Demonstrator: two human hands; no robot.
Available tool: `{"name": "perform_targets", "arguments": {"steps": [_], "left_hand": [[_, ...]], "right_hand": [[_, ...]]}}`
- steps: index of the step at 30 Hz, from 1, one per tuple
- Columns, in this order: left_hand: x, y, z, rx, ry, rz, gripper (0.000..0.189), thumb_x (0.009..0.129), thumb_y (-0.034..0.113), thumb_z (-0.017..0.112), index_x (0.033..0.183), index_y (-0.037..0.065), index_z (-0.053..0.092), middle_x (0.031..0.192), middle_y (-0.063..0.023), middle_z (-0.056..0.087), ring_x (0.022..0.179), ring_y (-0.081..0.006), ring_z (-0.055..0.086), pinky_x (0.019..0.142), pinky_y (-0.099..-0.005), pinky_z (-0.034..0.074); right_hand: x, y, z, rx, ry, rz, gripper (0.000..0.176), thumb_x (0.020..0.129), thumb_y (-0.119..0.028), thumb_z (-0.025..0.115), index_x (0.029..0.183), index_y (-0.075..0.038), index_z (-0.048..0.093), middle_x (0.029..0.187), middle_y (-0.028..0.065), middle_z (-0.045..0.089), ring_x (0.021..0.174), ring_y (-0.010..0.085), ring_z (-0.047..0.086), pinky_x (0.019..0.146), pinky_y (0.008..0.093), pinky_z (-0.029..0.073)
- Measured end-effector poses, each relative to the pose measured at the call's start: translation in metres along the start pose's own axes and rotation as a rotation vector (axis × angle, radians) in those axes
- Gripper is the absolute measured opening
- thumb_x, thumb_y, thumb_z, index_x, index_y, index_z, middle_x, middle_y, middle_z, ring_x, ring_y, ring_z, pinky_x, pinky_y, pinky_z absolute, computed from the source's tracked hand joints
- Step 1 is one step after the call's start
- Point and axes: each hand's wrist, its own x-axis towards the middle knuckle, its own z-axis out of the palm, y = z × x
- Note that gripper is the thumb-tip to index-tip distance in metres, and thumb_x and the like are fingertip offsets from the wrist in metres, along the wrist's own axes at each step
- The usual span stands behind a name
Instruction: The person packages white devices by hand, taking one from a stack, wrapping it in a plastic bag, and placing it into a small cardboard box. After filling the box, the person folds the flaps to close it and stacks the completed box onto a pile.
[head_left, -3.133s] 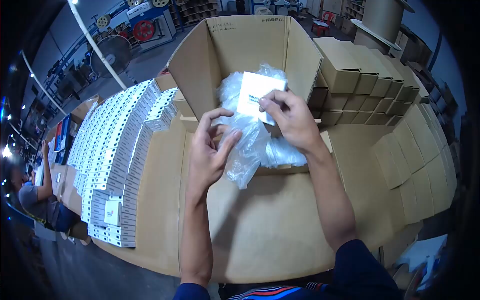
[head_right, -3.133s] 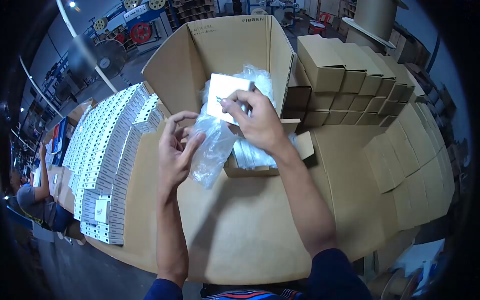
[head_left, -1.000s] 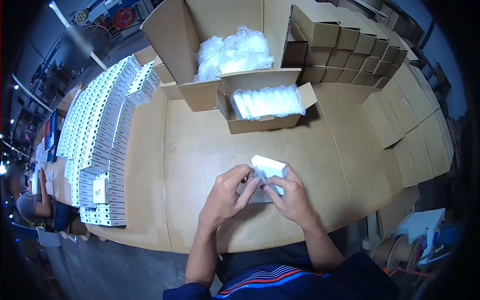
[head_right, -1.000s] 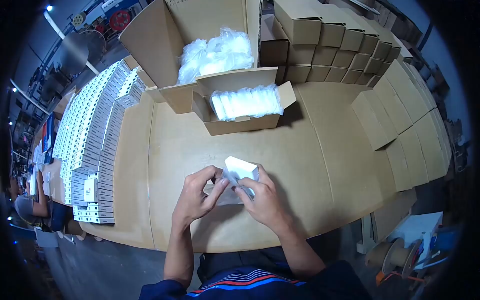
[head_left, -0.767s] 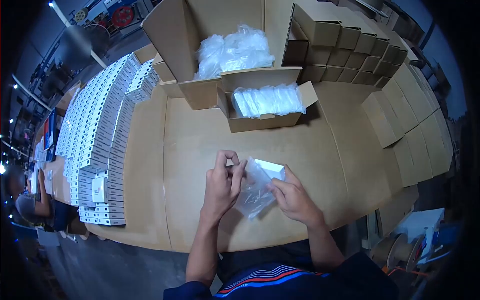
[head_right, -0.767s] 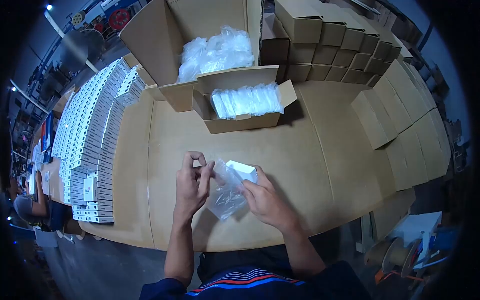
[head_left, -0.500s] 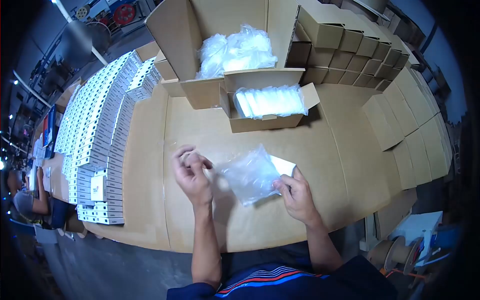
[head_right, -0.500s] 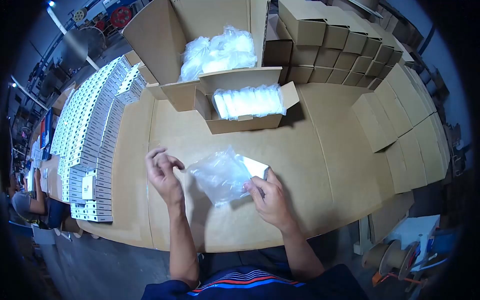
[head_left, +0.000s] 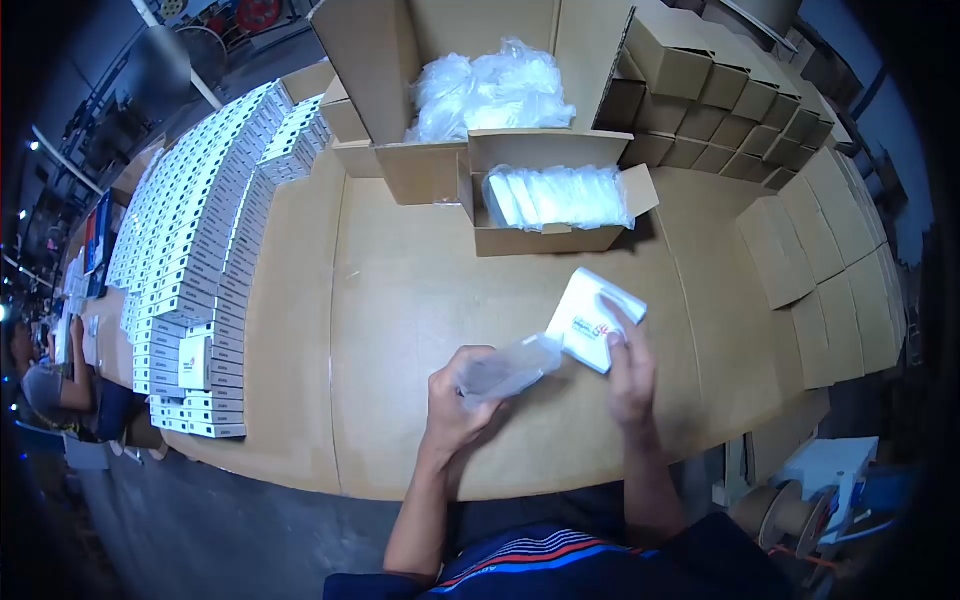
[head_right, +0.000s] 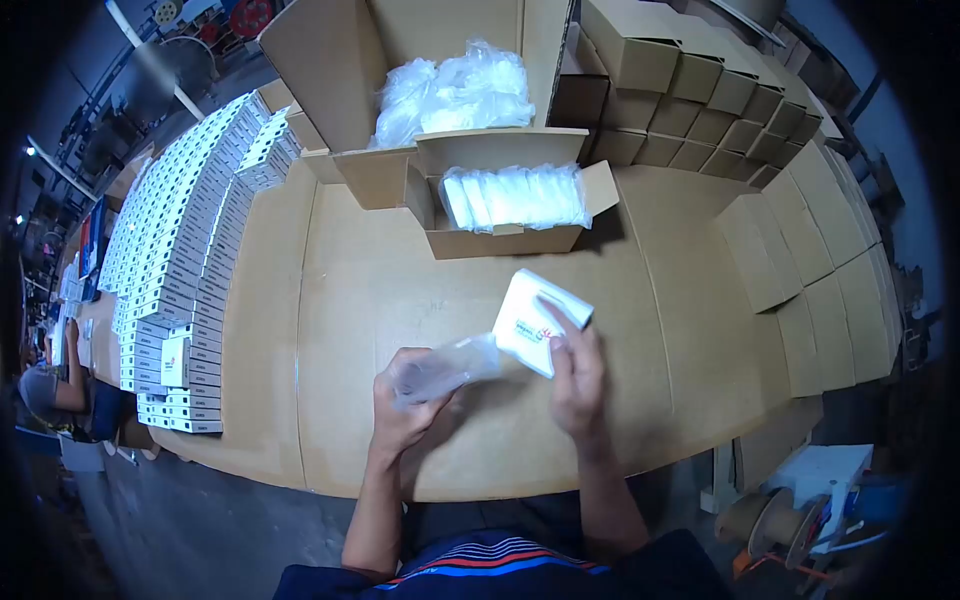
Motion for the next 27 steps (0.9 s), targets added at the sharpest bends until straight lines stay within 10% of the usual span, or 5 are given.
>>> {"name": "perform_targets", "arguments": {"steps": [4,8,27], "left_hand": [[0.0,0.007,-0.002,0.077,-0.07,-0.047,0.03,0.083,0.007,0.086,0.105,-0.002,0.069,0.09,-0.0092,0.076,0.08,-0.0146,0.073,0.075,-0.0297,0.058],[0.0,0.007,0.002,0.05,-0.084,-0.094,0.028,0.083,0.012,0.087,0.102,-0.001,0.071,0.087,-0.0074,0.075,0.08,-0.0136,0.071,0.075,-0.0301,0.057],[-0.002,-0.003,0.0,-0.127,-0.089,-0.199,0.04,0.085,0.005,0.083,0.12,-0.005,0.068,0.105,-0.0118,0.076,0.094,-0.0172,0.072,0.085,-0.0326,0.058]], "right_hand": [[0.034,-0.026,0.003,0.384,0.077,-0.17,0.048,0.101,0.004,0.057,0.146,0.003,0.038,0.128,0.0169,0.058,0.118,0.02,0.059,0.104,0.0333,0.047],[0.053,-0.035,0.015,0.504,-0.069,-0.266,0.036,0.095,0.007,0.068,0.118,-0.004,0.043,0.122,0.0153,0.058,0.115,0.0182,0.061,0.098,0.0316,0.052],[0.065,-0.018,0.034,0.17,-0.341,-0.054,0.024,0.095,-0.008,0.076,0.108,-0.001,0.057,0.097,0.0054,0.062,0.092,0.0121,0.058,0.088,0.0307,0.049]]}}
